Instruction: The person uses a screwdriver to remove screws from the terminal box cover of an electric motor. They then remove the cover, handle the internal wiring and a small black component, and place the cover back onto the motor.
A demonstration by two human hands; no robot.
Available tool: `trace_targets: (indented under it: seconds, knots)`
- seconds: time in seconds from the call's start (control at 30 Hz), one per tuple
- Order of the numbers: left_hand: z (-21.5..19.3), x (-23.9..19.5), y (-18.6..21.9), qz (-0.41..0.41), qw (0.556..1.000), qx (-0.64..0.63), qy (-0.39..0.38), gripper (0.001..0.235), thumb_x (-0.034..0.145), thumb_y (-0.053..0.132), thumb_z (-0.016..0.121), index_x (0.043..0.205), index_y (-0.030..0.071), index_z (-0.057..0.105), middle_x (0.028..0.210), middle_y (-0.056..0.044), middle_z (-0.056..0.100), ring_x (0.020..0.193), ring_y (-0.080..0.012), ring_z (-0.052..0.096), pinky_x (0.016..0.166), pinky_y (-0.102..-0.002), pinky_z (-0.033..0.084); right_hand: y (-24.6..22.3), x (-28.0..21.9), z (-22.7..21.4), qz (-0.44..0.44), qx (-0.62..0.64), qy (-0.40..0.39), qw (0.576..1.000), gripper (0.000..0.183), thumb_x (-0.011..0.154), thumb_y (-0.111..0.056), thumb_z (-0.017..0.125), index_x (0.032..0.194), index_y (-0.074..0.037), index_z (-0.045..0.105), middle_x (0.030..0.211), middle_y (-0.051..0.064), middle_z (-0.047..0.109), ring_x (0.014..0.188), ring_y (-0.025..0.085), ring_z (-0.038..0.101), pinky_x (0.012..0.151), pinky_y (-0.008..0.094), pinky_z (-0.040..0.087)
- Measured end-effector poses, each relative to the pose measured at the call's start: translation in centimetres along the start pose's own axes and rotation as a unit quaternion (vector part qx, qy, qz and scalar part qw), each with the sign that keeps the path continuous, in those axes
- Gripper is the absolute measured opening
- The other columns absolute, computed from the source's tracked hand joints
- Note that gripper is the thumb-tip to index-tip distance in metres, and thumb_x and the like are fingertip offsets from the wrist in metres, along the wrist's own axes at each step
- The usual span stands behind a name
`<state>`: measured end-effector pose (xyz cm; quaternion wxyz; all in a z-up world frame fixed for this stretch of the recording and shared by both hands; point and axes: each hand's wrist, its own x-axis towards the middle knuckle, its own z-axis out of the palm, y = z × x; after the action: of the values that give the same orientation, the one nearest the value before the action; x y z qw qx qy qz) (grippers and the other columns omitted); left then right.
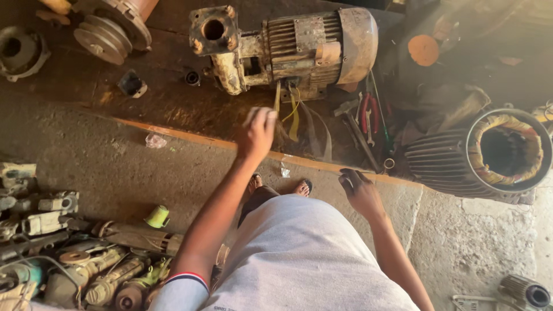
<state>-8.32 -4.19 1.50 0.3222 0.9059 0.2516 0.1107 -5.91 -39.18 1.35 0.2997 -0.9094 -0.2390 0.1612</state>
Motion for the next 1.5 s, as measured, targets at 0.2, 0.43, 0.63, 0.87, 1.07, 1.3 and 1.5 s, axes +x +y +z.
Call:
trace_targets:
  seconds: [0.2,0.43,0.63,0.87,1.07,1.3,1.5]
  knots:
    - [10.6,5.6,-0.1,0.021,0.997,0.033,-0.062,0.09,0.11,0.063,0.052,0.141,-0.018,0.028,0.144,-0.047,0.036,0.138,-0.0543,0.04,0.11,-0.057,0.038,0.2,-2.2,-0.6,-0.01,0.002,0.1,0.995,0.037,0.1,-0.029,0.063,0.13,-0.009,0.066,0.123,0.017,0.069,0.104,0.035,0.072,0.084,0.044,0.056]
    - [12.3,4.5,-0.6,-0.171,0.879,-0.427,-0.129,0.046,0.112,0.042,0.048,0.128,-0.001,0.054,0.083,-0.004,0.054,0.065,-0.0173,0.047,0.057,-0.037,0.04,-0.1,-3.5,-1.0,0.074,0.02,0.024,0.997,0.031,0.096,-0.028,0.065,0.122,-0.013,0.071,0.121,0.012,0.072,0.092,0.027,0.076,0.08,0.041,0.06]
    - [1.9,-0.6,1.1,-0.048,0.971,-0.191,-0.134,0.035,0.109,0.035,0.039,0.112,0.01,0.064,0.066,0.0,0.053,0.052,-0.0094,0.049,0.046,-0.027,0.04,0.4,-4.2,0.0,0.067,0.029,0.019,0.997,0.029,0.095,-0.028,0.067,0.119,-0.013,0.072,0.12,0.012,0.072,0.088,0.026,0.077,0.077,0.04,0.06]
    - [-1.3,-4.5,1.2,0.001,0.988,-0.132,-0.086,0.026,0.111,0.029,0.045,0.11,0.008,0.061,0.076,-0.008,0.066,0.063,-0.0265,0.065,0.055,-0.043,0.053,0.3,-2.2,0.2,0.064,0.006,0.002,0.998,0.031,0.096,-0.029,0.067,0.122,-0.014,0.072,0.116,0.011,0.074,0.09,0.029,0.075,0.078,0.042,0.059]
    - [-4.0,-5.4,-3.5,0.063,0.991,-0.11,-0.029,0.025,0.108,0.03,0.054,0.112,0.008,0.063,0.099,-0.018,0.072,0.09,-0.0361,0.072,0.075,-0.046,0.057,-0.5,0.0,0.4,0.011,-0.004,0.01,1.0,0.029,0.095,-0.028,0.067,0.119,-0.013,0.072,0.12,0.012,0.072,0.091,0.029,0.075,0.078,0.042,0.058]
    - [-10.2,0.3,-16.5,-0.125,0.974,-0.099,0.161,0.034,0.101,0.033,0.066,0.122,0.007,0.061,0.115,-0.012,0.073,0.104,-0.0287,0.071,0.092,-0.043,0.056,-2.0,0.9,1.3,-0.013,-0.01,0.017,1.0,0.03,0.094,-0.029,0.069,0.119,-0.011,0.071,0.121,0.012,0.07,0.092,0.027,0.075,0.076,0.042,0.058]
    - [-14.4,9.2,-29.5,-0.25,0.934,0.042,0.253,0.091,0.084,0.033,0.089,0.148,0.002,0.031,0.155,-0.037,0.021,0.141,-0.0578,0.032,0.098,-0.065,0.042,-4.2,1.6,2.0,0.017,-0.03,0.02,0.999,0.028,0.096,-0.029,0.068,0.119,-0.013,0.072,0.121,0.01,0.072,0.092,0.027,0.075,0.077,0.042,0.058]
